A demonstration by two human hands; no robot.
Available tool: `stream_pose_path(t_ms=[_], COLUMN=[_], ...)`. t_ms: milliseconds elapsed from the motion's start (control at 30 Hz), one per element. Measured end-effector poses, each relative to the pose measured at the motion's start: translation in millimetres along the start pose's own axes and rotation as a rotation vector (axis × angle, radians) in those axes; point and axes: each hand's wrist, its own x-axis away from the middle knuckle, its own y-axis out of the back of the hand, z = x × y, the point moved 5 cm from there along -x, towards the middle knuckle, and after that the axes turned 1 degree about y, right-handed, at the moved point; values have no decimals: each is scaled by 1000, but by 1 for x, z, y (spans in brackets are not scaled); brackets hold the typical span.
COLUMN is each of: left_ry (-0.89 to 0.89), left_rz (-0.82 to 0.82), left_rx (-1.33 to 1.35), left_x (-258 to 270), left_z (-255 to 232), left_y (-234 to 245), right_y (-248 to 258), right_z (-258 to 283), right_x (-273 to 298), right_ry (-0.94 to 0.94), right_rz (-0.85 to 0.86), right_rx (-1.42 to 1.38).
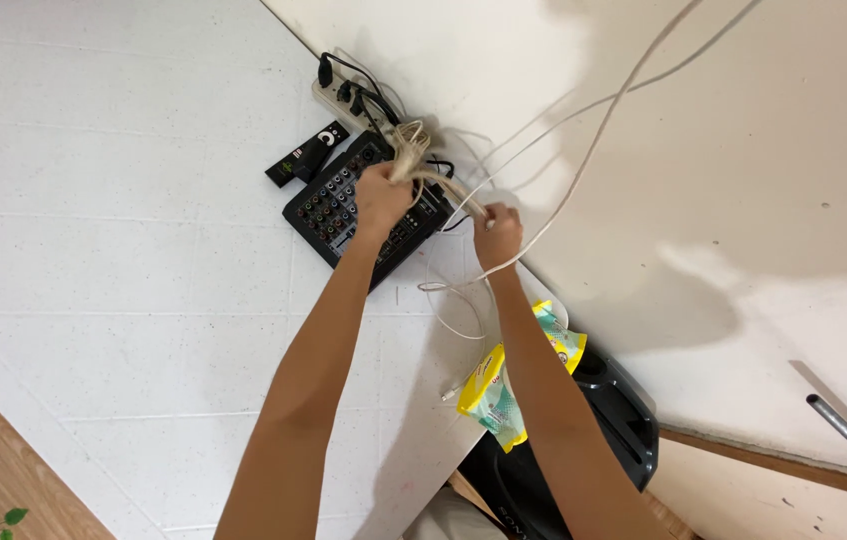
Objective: Set up and organize an audio mixer and cables on a table.
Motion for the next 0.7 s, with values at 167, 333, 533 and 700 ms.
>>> stream_pose_path(t_ms=[167, 333, 533, 700], left_ry=[422, 358, 496, 497], left_rz=[112, 149, 169, 201], left_rx=[447, 715, 696, 750], left_x=[-17, -26, -30, -34], left_z=[22, 23, 11, 29], left_y=[-3, -1, 6, -8], right_y=[-58, -49, -78, 6], right_z=[-74, -36, 3, 79], right_x=[15, -25, -53, -111], right_ry=[-711, -744, -149, -482], right_rz=[131, 260, 264, 159], right_rx=[-1019, -1033, -728, -852])
